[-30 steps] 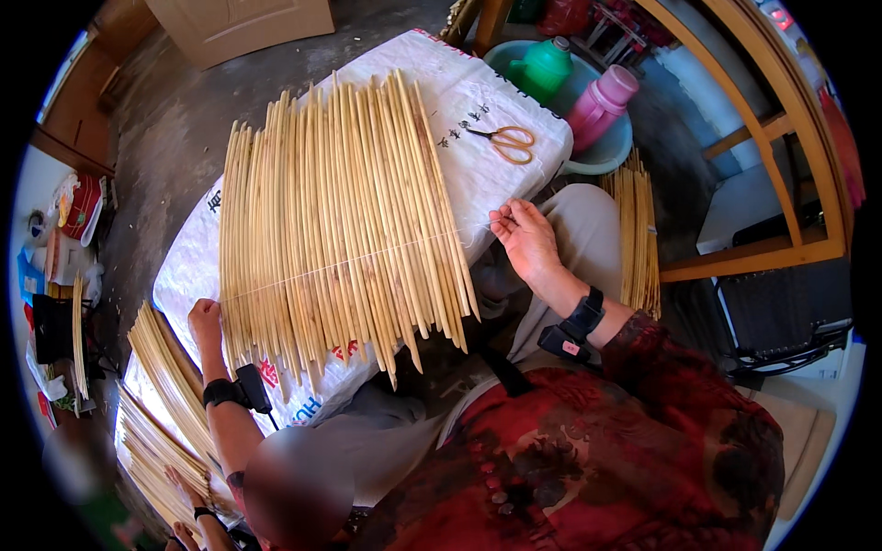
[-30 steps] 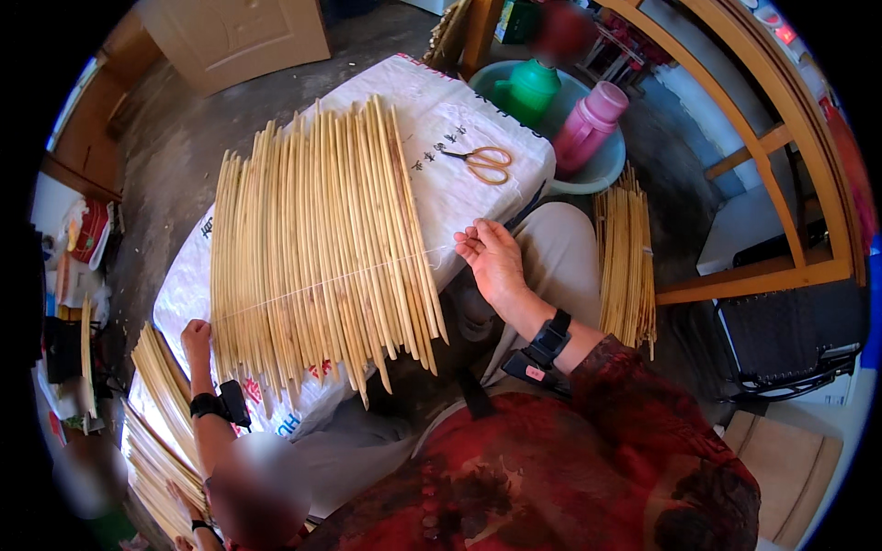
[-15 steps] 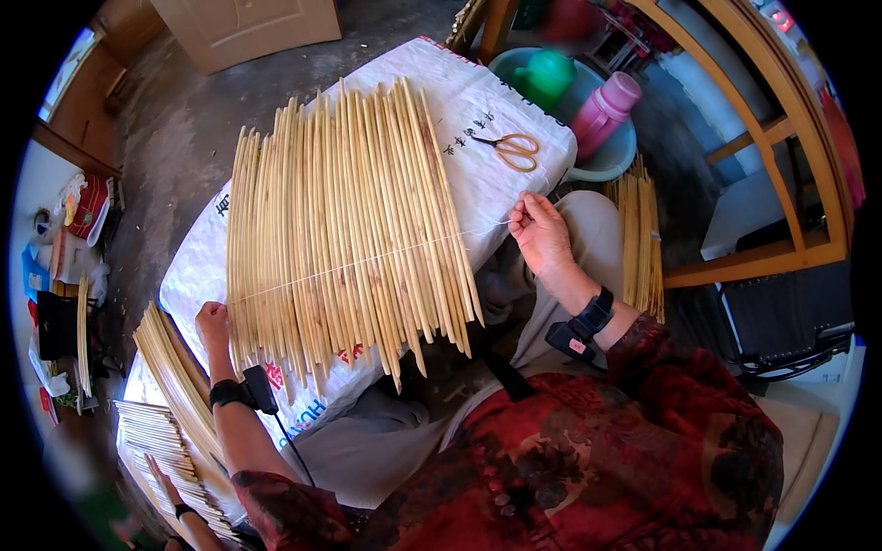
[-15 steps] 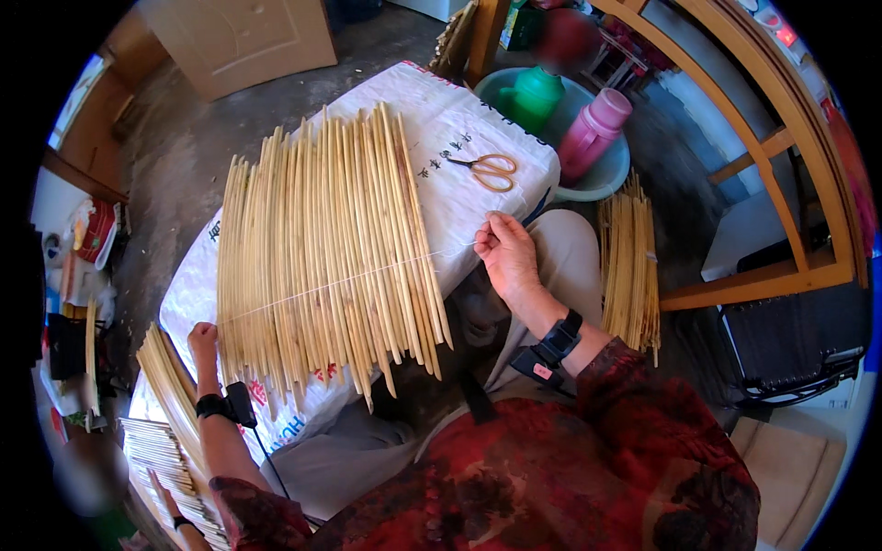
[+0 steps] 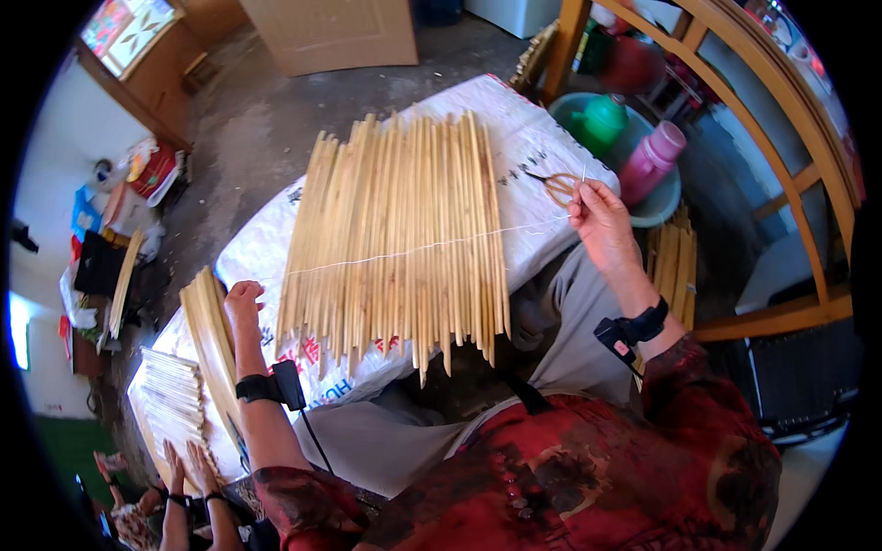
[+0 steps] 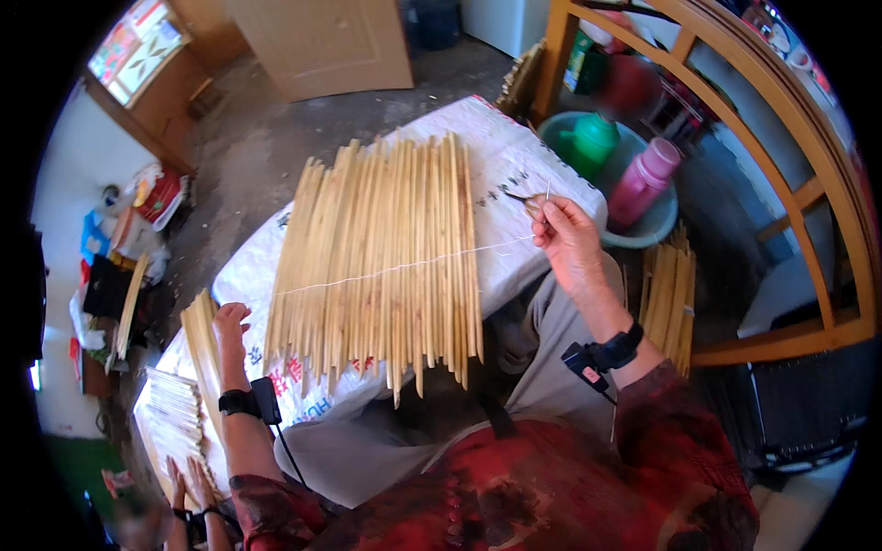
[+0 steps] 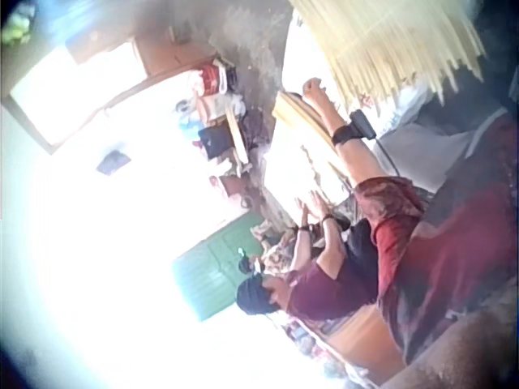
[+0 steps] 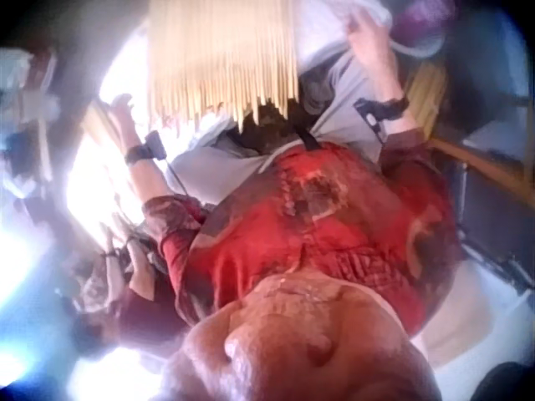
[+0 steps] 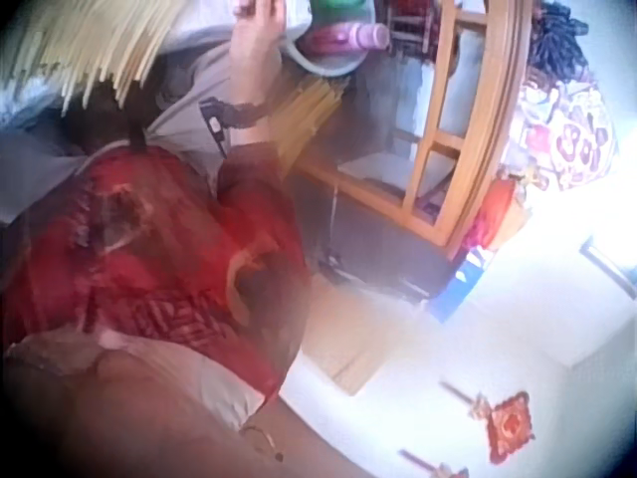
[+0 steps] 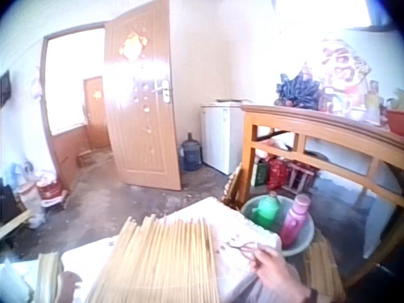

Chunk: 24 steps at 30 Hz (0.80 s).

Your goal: The person binds wooden sticks together using thread, looping the string around each stick and pulling it tight. They use scissors to cut the thread and continue the row.

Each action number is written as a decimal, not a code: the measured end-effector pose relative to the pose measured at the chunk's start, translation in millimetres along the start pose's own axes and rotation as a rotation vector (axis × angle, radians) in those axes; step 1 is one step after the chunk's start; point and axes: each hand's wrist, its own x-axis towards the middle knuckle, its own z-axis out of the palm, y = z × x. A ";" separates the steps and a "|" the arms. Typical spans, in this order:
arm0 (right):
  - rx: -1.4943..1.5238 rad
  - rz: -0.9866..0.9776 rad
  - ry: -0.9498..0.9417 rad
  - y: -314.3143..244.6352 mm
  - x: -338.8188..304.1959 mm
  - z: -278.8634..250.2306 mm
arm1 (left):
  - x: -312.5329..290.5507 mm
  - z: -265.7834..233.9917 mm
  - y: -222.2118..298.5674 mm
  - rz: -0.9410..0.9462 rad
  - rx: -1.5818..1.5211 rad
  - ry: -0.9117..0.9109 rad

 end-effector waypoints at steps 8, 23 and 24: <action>-0.632 0.012 -0.494 -24.1 20.2 71.4 | -153.1 -12.0 126.3 0.123 -0.950 -0.322; -1.174 0.069 -0.620 26.7 110.2 -26.2 | -261.1 107.2 188.6 0.044 -0.938 -0.453; -1.171 0.065 -0.639 33.0 113.3 -33.6 | -261.1 113.2 191.0 0.050 -0.914 -0.449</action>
